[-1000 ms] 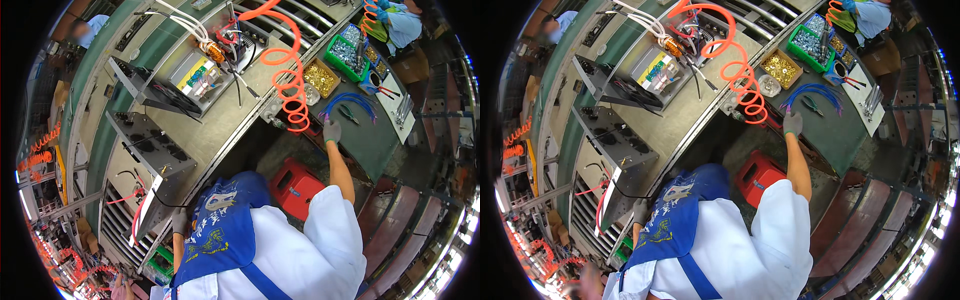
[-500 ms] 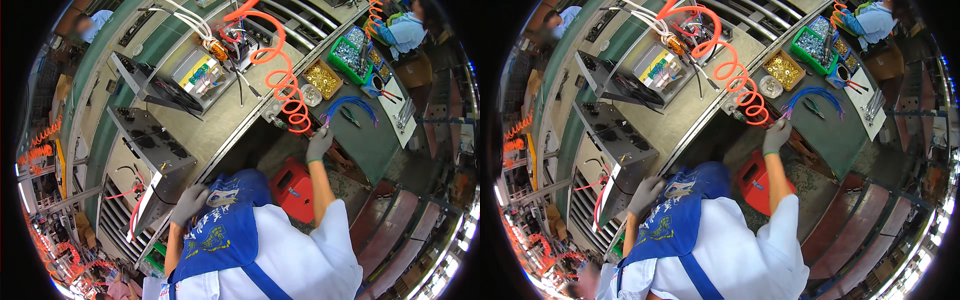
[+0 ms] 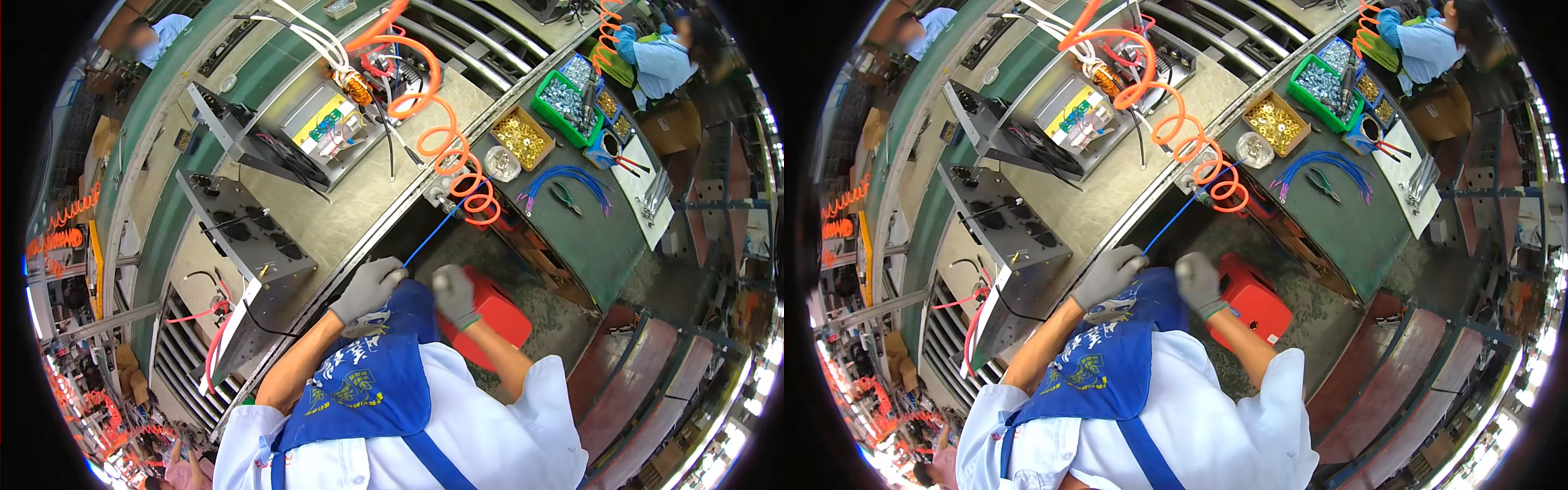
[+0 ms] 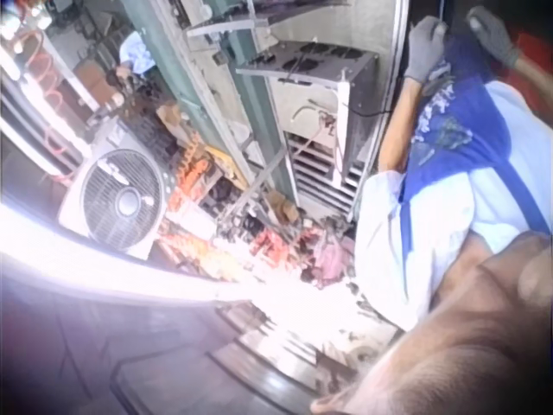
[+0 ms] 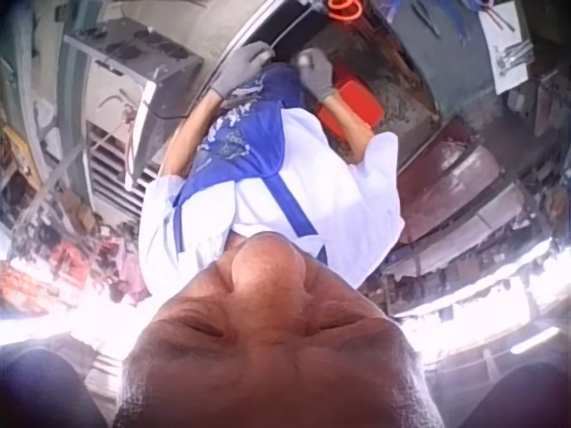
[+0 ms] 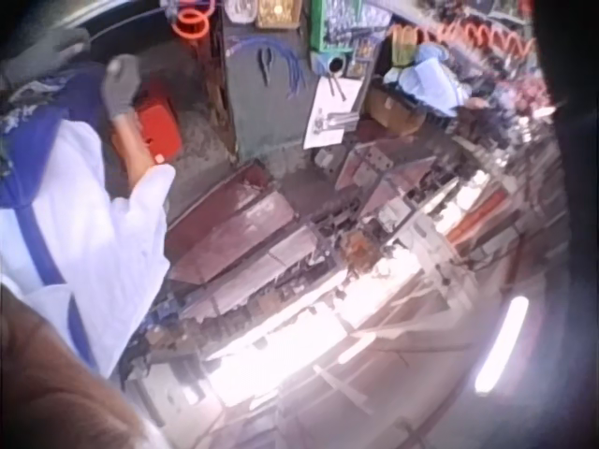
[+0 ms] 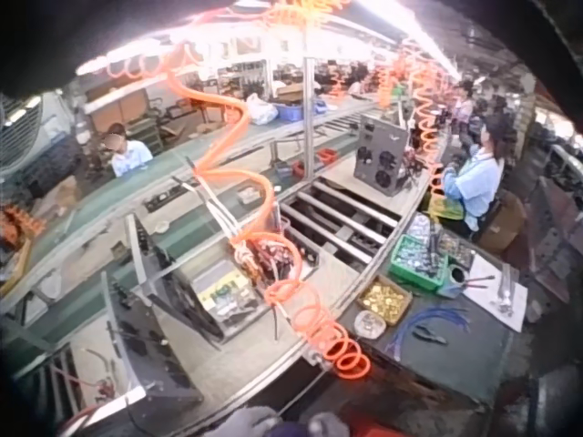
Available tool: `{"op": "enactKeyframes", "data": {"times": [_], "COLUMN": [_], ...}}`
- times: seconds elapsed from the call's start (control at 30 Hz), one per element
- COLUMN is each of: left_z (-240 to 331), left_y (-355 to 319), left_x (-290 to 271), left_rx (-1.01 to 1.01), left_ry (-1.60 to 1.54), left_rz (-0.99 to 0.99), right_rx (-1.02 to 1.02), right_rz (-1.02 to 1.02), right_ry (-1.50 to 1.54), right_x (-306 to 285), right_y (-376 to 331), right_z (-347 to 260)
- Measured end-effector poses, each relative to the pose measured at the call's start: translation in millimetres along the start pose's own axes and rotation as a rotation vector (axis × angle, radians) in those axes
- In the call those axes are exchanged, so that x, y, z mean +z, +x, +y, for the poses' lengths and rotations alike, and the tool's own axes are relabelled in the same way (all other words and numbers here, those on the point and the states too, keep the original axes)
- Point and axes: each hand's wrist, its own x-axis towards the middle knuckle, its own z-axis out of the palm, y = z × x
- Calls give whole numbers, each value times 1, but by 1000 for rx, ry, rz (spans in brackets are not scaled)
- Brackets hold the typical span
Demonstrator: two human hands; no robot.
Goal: Assembling an electrical control box by fitting the housing, using an electric screwdriver, and connecting internal wiring.
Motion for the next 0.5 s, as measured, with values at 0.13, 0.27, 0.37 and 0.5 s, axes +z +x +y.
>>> {"op": "enactKeyframes", "data": {"times": [0.13, 0.27, 0.37, 0.5], "left_z": [-35, -44, -59, -61], "left_y": [-44, -93, -136, -182], "left_x": [-25, -54, -69, -81], "left_rx": [56, -144, -190, -294], "left_ry": [89, 60, 98, 189], "left_rz": [119, 134, 192, 233], "right_rx": [72, 115, 304, 282], "right_rz": [341, 229, 66, -58], "right_ry": [-321, -491, -558, -703], "right_x": [-66, -101, -85, -39], "right_y": [89, 192, 257, 304], "right_z": [96, 134, 138, 163]}}
